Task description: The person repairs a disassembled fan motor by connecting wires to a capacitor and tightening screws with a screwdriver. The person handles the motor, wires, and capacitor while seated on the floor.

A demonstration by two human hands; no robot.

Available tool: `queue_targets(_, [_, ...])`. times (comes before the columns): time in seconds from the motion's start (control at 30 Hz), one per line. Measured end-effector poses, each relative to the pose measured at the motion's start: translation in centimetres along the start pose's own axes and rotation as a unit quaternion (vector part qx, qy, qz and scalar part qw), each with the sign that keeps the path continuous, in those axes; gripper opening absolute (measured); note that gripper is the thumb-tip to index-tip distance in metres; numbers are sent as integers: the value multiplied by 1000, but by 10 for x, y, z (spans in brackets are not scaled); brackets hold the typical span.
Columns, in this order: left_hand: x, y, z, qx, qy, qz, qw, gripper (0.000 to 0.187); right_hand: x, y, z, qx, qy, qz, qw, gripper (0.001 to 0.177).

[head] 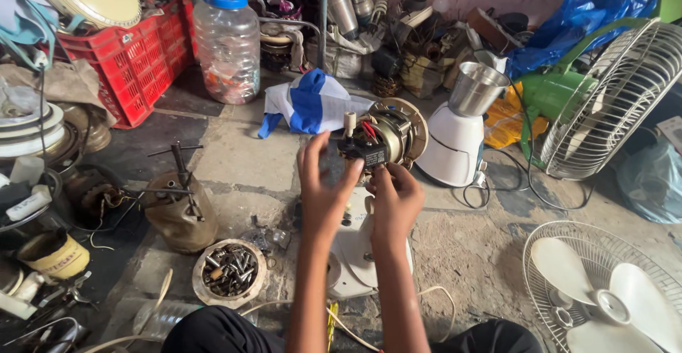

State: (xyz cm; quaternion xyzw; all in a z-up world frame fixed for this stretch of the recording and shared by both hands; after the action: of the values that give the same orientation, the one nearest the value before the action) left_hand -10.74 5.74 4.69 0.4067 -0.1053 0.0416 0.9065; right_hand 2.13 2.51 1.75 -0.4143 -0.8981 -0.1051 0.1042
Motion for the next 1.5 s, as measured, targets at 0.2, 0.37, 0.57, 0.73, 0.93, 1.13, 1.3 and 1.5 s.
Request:
queue_targets(0.2, [0, 23, 24, 139, 183, -97, 968, 26, 4, -3, 16, 17, 130, -5, 991, 21])
queue_targets(0.37, [12, -17, 24, 88, 167, -81, 979, 15, 7, -6, 18, -36, 96, 67, 993, 14])
queue_targets(0.57, [13, -23, 19, 54, 125, -183, 974, 29, 3, -4, 13, -39, 126, 87, 987, 9])
queue_targets(0.73, [15, -29, 28, 72, 197, -215, 954, 44, 3, 0, 14, 0, 154, 50, 987, 10])
queue_targets(0.93, [24, -26, 42, 80, 260, -287, 918, 58, -6, 7, 14, 4, 136, 25, 990, 13])
queue_targets(1.13, [32, -27, 48, 79, 322, -317, 889, 62, -12, 11, 17, -32, 112, -11, 993, 13])
queue_targets(1.3, [35, -35, 41, 48, 348, -326, 878, 70, -13, 5, 12, -70, 73, -22, 995, 13])
queue_targets(1.5, [45, -38, 31, -80, 314, -333, 885, 78, -19, 11, 9, -12, 115, -21, 993, 9])
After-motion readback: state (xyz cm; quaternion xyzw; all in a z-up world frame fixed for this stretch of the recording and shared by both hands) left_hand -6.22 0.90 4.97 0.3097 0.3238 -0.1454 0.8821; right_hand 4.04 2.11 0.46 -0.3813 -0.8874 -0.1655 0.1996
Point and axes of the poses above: each hand's wrist, its own y-axis towards the middle knuckle, its own x-axis out of the palm, z = x × y, the point moved 3 cm from there along y, towards the middle knuckle, and after that the axes turned 9 degrees about x, right-handed, at the moved point
